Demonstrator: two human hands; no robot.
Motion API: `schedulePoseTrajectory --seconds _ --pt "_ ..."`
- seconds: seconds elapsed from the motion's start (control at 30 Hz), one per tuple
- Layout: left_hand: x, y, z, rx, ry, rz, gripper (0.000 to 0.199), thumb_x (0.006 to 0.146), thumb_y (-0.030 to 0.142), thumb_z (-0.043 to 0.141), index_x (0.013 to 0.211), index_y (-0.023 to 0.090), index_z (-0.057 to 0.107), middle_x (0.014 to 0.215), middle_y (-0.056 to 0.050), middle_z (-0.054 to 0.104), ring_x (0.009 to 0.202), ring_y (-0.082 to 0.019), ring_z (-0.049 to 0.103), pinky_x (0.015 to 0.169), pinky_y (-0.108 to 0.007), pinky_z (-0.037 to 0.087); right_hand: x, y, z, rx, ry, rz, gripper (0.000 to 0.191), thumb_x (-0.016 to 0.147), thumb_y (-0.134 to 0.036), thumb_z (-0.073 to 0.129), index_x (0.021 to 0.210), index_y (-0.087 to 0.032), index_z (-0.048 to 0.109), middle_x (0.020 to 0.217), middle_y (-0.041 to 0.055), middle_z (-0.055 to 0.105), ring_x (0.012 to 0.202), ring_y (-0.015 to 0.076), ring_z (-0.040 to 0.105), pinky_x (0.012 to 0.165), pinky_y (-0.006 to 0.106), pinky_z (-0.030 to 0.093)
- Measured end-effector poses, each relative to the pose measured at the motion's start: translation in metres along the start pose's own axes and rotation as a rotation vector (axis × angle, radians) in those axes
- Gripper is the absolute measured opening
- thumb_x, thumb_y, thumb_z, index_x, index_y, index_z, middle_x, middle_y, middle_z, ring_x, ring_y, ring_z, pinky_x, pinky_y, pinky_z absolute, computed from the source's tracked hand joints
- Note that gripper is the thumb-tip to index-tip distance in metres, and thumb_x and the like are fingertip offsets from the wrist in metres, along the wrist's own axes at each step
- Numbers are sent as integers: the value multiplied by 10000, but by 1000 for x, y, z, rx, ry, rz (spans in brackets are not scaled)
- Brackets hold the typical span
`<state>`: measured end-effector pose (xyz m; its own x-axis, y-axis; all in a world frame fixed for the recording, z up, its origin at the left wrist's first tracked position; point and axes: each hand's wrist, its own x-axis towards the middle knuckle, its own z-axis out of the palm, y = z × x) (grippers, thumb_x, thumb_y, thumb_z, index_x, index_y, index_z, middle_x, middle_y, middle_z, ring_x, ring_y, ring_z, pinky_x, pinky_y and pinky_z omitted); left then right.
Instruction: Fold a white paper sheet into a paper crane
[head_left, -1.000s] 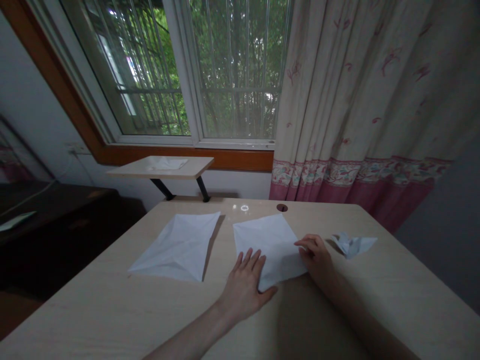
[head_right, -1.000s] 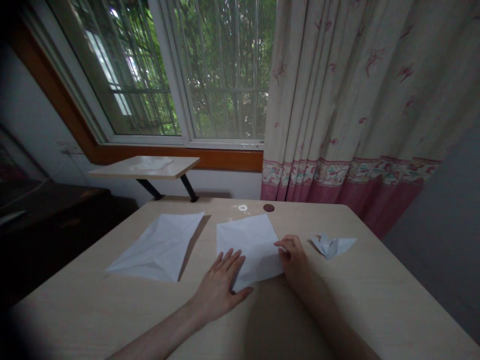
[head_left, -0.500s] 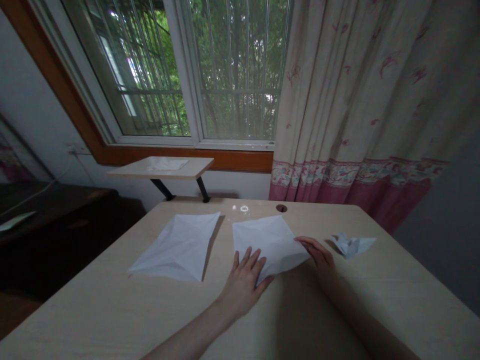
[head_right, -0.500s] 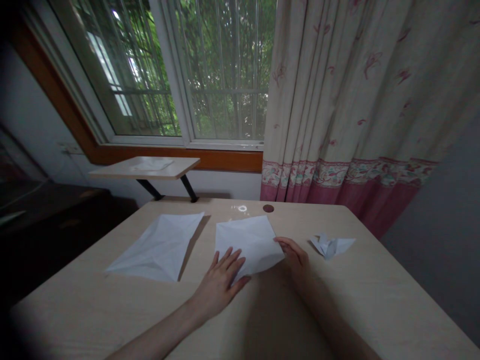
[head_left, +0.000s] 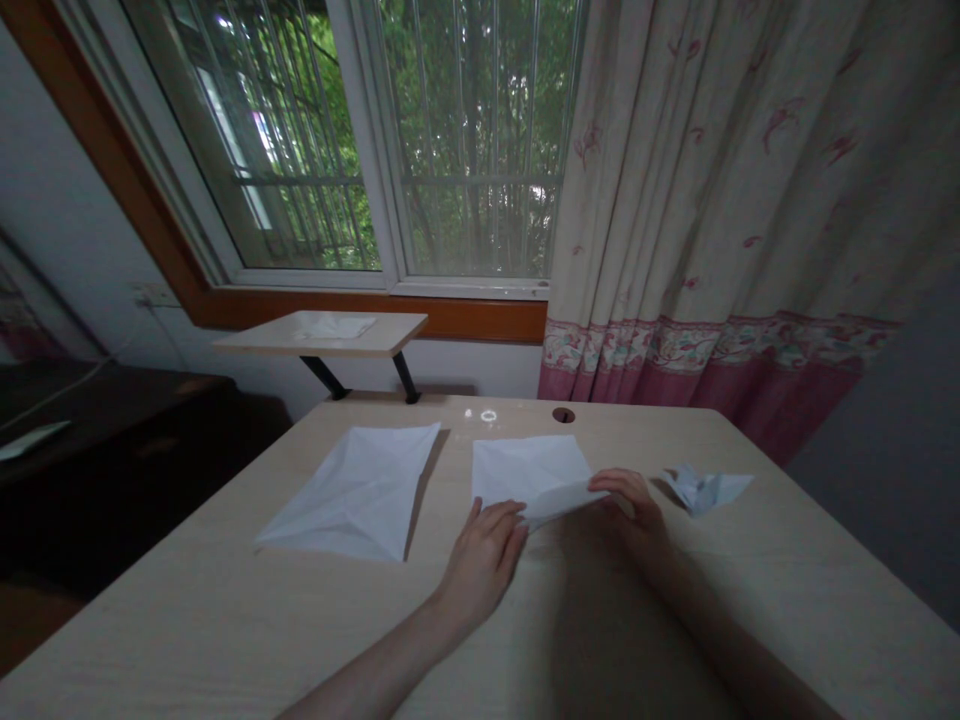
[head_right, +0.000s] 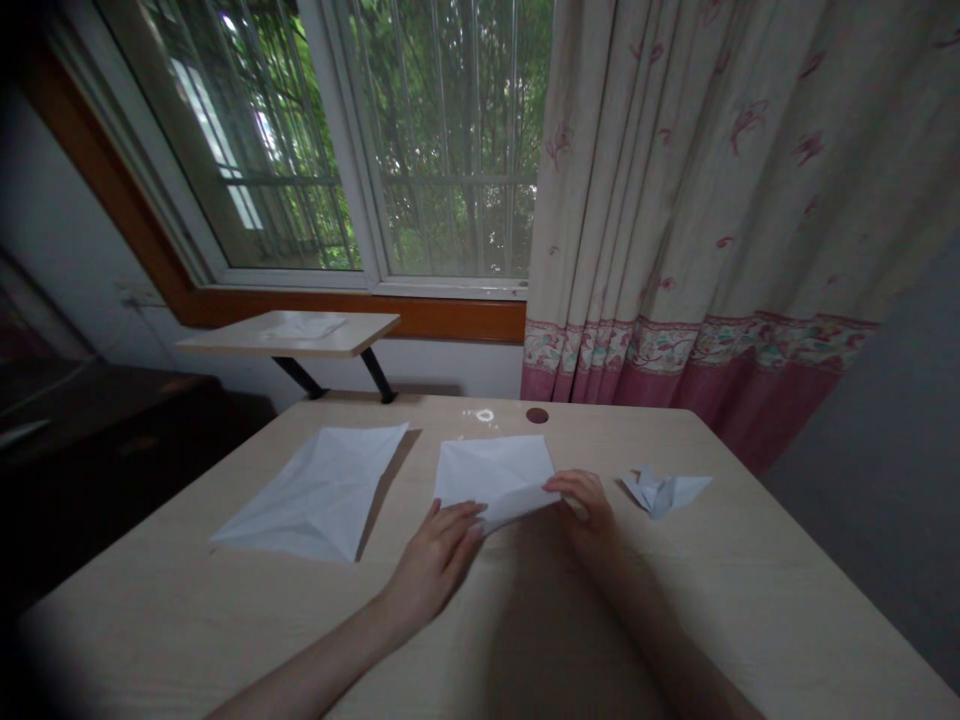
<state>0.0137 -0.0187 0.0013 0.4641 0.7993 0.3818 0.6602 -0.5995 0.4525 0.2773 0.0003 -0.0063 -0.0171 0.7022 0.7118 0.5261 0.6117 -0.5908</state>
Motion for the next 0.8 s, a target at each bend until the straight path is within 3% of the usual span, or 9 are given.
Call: schedulePoseTrajectory --seconds 0.13,0.27,0.57,0.8 --pt "2 -3 0 -47 74 -4 239 988 256 418 1075 187 629 1144 -72 680 1072 -203 635 1092 -486 373 0 2 3 51 4 43 226 903 -394 523 842 -255 690 885 54 701 913 238 631 851 413 490" --pt "2 -2 -1 -75 56 -48 257 991 262 392 1077 188 623 1126 -75 682 1041 -197 650 961 -359 514 -4 3 4 69 -43 157 289 916 -440 477 824 -254 678 909 62 704 915 238 643 848 387 501" --pt "1 1 0 -58 47 -91 235 979 256 400 1056 188 612 1131 -79 670 1052 -214 633 936 -371 518 -9 -1 7 -117 -24 322 358 918 -473 404 732 -221 577 707 33 638 689 197 593 639 293 471" --pt "1 5 -2 -63 62 -59 168 966 257 470 879 201 602 1090 -56 667 1028 -199 625 919 -337 514 -4 4 10 -257 16 364 376 895 -504 386 753 -232 602 745 61 678 729 243 614 692 353 457"
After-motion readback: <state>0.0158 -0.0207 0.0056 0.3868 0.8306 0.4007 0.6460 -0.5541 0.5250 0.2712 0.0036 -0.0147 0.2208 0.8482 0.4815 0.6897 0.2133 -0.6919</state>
